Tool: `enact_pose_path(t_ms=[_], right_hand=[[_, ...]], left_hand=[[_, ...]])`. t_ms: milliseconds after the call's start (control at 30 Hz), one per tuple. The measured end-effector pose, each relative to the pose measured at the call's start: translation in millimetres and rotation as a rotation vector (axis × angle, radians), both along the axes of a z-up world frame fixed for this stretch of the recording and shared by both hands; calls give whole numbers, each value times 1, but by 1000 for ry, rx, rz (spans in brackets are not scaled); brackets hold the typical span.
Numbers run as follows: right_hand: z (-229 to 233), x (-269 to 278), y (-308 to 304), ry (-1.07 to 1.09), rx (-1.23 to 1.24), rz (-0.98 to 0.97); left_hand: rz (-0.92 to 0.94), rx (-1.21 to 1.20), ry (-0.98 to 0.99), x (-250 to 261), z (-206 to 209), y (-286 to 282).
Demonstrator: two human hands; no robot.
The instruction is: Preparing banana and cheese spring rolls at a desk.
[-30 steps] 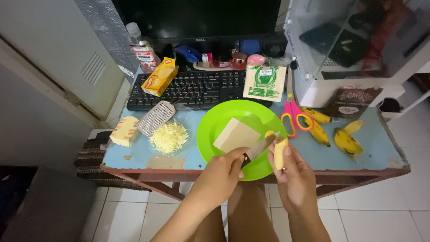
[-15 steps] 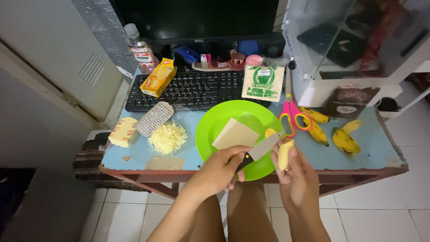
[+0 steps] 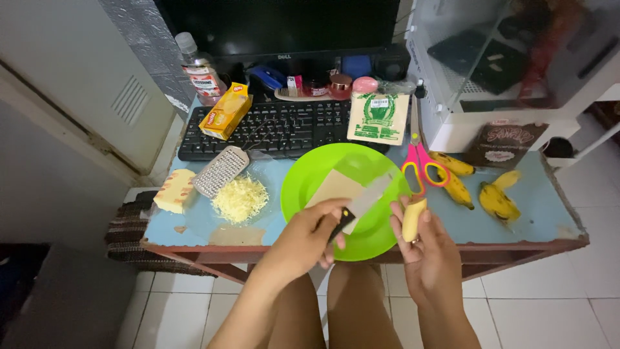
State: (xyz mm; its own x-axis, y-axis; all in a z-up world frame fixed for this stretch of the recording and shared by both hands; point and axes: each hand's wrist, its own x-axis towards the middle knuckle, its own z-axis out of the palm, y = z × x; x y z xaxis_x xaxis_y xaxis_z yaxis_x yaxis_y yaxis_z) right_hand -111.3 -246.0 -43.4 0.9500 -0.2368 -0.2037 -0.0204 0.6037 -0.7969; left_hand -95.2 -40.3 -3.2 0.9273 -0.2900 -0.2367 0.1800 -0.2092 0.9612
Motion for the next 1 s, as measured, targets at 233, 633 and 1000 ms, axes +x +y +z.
enact_pose_path(t_ms=[233,633,1000], right_hand=[[-3,0,6,-24,-48,7],[-7,-2,12,-113,-9,78],[-5,0,19,-121,-3,41]], left_hand=[[86,96,-530,-41,17,-13],[90,206,-559,-62,0,-21],[144,243,-523,-67,1,-26]])
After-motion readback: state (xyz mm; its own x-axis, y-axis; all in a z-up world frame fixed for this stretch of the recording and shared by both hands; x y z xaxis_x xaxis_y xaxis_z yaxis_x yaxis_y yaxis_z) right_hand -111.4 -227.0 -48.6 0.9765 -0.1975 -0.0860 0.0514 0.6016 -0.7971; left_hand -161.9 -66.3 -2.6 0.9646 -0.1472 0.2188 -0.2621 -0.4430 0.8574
